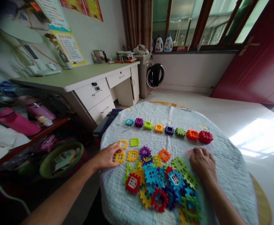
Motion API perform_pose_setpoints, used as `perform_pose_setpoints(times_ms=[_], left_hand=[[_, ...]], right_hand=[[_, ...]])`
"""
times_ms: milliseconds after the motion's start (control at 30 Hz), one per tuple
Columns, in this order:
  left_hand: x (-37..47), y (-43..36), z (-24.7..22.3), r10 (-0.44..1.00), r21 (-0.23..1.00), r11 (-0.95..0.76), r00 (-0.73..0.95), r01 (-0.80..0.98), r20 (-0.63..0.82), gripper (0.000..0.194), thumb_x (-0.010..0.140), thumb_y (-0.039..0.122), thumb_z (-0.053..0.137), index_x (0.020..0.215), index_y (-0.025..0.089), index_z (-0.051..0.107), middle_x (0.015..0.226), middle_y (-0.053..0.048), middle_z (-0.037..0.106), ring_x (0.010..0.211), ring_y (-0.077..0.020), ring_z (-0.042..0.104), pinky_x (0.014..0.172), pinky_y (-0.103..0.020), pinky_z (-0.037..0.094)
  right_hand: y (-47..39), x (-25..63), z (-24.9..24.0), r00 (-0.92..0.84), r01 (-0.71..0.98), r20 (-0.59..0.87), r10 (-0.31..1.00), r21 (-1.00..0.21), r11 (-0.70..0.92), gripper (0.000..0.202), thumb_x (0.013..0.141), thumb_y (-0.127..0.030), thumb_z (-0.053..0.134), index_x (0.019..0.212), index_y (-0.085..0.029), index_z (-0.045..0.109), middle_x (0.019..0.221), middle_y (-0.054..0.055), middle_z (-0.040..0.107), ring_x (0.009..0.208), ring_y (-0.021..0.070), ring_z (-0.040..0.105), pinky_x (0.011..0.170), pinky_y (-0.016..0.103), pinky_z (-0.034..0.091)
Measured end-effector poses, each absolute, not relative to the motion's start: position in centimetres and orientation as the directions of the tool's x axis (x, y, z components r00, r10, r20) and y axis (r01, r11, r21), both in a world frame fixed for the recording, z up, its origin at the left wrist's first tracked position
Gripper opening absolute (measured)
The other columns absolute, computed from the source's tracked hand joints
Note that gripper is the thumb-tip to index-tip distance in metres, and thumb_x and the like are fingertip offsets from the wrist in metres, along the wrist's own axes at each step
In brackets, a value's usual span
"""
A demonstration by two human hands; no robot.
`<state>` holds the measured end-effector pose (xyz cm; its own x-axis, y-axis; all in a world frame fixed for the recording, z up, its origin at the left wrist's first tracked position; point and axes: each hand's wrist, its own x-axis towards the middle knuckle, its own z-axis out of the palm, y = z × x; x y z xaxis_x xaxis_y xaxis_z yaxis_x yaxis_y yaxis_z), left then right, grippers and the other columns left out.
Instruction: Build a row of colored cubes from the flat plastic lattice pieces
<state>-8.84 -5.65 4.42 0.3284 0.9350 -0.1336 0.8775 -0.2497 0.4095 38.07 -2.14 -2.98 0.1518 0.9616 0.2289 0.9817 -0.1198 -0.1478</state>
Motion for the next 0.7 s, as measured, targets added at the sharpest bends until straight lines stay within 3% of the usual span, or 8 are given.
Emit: perform_pose_setpoints(times_ms=[167,333,433,700], left_hand=[[-8.5,-6.0,4.7,0.922,0.326,-0.342,0.381,0.881,-0.062,0.033,0.063,0.029,0.069,0.093,0.021,0.056,0.099,-0.006,0.060,0.097,-0.0249,0.058,0.088,-0.035,0.048],[-8.7,-4.6,6.5,0.914,0.294,-0.392,0.405,0.872,0.019,0.047,0.065,0.028,0.069,0.111,0.019,0.058,0.107,-0.009,0.062,0.103,-0.0267,0.056,0.097,-0.039,0.046],[-8.9,-2.6,7.3,0.911,0.253,-0.408,0.410,0.877,0.050,0.044,0.067,0.028,0.069,0.109,0.019,0.062,0.104,-0.009,0.062,0.102,-0.0271,0.055,0.096,-0.039,0.045],[-9.4,1.0,4.7,0.882,0.272,-0.410,0.455,0.870,-0.125,0.040,0.070,0.038,0.072,0.106,0.023,0.066,0.106,-0.006,0.063,0.099,-0.0243,0.057,0.093,-0.034,0.045]], right_hand=[[-2.0,38.3,-3.1,0.147,0.981,0.222,0.964,-0.156,-0.113,0.043,0.090,-0.044,0.036,0.116,-0.020,0.061,0.122,0.013,0.059,0.108,0.0309,0.053,0.095,0.047,0.041],[-1.9,38.4,-3.3,0.136,0.984,0.219,0.966,-0.142,-0.107,0.044,0.091,-0.044,0.034,0.116,-0.020,0.061,0.123,0.012,0.059,0.110,0.0312,0.053,0.096,0.047,0.041],[-2.0,38.4,-3.3,0.143,0.984,0.226,0.964,-0.138,-0.113,0.043,0.091,-0.043,0.035,0.116,-0.020,0.061,0.123,0.012,0.059,0.109,0.0309,0.054,0.095,0.047,0.041],[-2.1,38.2,-3.1,0.145,0.984,0.236,0.961,-0.139,-0.114,0.041,0.089,-0.041,0.039,0.115,-0.020,0.062,0.121,0.012,0.060,0.107,0.0300,0.053,0.093,0.046,0.042]])
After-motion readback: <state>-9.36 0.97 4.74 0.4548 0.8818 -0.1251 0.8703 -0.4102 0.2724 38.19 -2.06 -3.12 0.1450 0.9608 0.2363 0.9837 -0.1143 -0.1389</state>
